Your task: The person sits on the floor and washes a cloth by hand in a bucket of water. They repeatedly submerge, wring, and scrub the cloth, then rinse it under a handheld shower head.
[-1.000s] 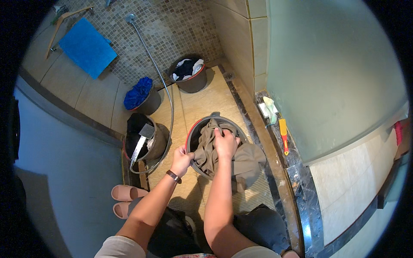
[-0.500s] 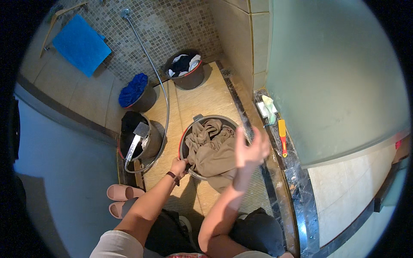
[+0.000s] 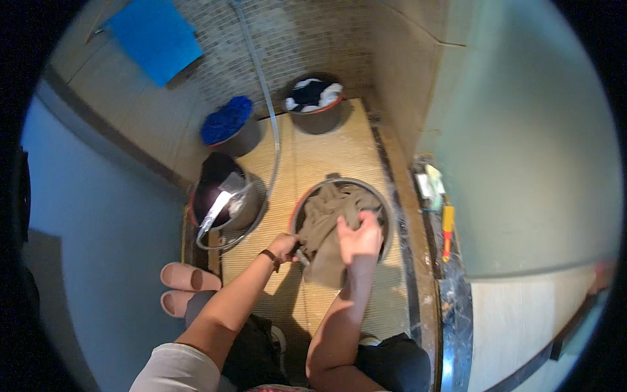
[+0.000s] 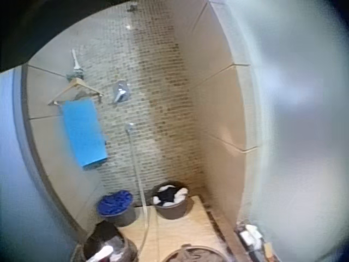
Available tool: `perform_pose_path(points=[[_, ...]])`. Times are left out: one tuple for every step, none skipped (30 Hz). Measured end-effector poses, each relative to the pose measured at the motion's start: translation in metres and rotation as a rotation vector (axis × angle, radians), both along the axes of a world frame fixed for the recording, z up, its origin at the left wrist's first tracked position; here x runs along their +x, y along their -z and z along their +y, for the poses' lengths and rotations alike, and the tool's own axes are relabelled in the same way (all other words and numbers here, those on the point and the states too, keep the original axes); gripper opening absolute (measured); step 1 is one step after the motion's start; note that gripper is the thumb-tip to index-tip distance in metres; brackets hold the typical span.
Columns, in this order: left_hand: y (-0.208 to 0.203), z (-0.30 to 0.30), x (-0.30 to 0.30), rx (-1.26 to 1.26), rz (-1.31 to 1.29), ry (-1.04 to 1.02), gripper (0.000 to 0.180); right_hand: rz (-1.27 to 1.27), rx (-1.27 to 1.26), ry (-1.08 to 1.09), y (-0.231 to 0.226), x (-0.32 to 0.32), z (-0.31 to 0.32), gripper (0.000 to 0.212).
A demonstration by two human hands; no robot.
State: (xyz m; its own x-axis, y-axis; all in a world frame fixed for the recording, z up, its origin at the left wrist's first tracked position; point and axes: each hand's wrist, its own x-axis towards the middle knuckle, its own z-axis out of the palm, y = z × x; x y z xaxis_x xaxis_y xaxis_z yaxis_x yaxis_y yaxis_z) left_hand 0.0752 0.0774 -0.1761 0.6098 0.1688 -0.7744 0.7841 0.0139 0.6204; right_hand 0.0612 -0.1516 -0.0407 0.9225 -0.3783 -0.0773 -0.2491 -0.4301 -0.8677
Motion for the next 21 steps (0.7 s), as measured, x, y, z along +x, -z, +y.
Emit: perform_pose_path(points=[[-0.016,-0.002,0.003,0.050,0.029,0.109,0.026,-0.144,0.235,-0.012,0.006,0.012,0.010,0.051],[-0.032,0.005,0.007,0.103,0.066,0.216,0.026,-0.277,0.477,-0.024,0.013,0.023,0.019,0.054],[-0.044,0.021,0.012,0.290,-0.015,0.296,0.025,-0.229,0.420,-0.039,0.007,0.032,0.028,0.054],[-0.057,0.029,0.019,0.463,-0.098,0.386,0.024,-0.187,0.344,-0.046,0.001,0.040,0.030,0.055],[-0.071,0.039,0.019,0.936,-0.413,0.424,0.016,-0.099,0.126,-0.113,0.032,0.042,0.028,0.053],[-0.078,0.055,0.026,1.003,-0.566,0.291,0.010,-0.029,-0.094,-0.179,0.060,0.046,0.025,0.051],[-0.077,0.081,0.032,1.213,-0.653,0.284,0.011,-0.061,-0.112,-0.159,0.079,0.040,0.031,0.051],[-0.087,0.093,0.040,1.381,-0.568,0.254,0.020,-0.091,-0.137,-0.128,0.091,0.038,0.032,0.051],[-0.094,0.105,0.045,1.495,-0.559,0.246,0.024,-0.085,-0.160,-0.111,0.093,0.039,0.032,0.051],[-0.091,0.125,0.049,1.604,-0.506,0.201,0.027,-0.079,-0.175,-0.104,0.093,0.039,0.039,0.051],[-0.085,0.147,0.051,1.652,-0.419,0.197,0.026,-0.072,-0.190,-0.094,0.092,0.040,0.046,0.051],[-0.075,0.165,0.053,1.686,-0.332,0.194,0.025,-0.035,-0.169,-0.088,0.089,0.040,0.050,0.050],[-0.069,0.175,0.053,1.605,-0.225,0.237,0.025,0.003,-0.155,-0.078,0.082,0.038,0.051,0.050],[-0.063,0.183,0.052,1.522,-0.123,0.279,0.025,0.041,-0.139,-0.066,0.077,0.038,0.051,0.050],[-0.056,0.190,0.052,1.558,-0.115,0.379,0.028,-0.014,-0.158,-0.070,0.077,0.037,0.048,0.048],[-0.051,0.208,0.048,1.577,-0.141,0.429,0.031,-0.020,-0.172,-0.071,0.077,0.037,0.052,0.048],[-0.049,0.226,0.046,1.600,-0.166,0.479,0.034,-0.029,-0.183,-0.072,0.077,0.036,0.058,0.048],[-0.051,0.239,0.046,1.622,-0.194,0.527,0.037,-0.040,-0.194,-0.072,0.076,0.039,0.063,0.047],[-0.061,0.225,0.050,1.517,-0.205,0.579,0.041,-0.035,-0.255,-0.050,0.079,0.039,0.052,0.048],[-0.070,0.230,0.048,1.433,-0.227,0.591,0.043,-0.037,-0.285,-0.047,0.078,0.041,0.055,0.047],[-0.083,0.229,0.046,1.318,-0.231,0.500,0.042,-0.025,-0.320,-0.045,0.078,0.040,0.055,0.047]])
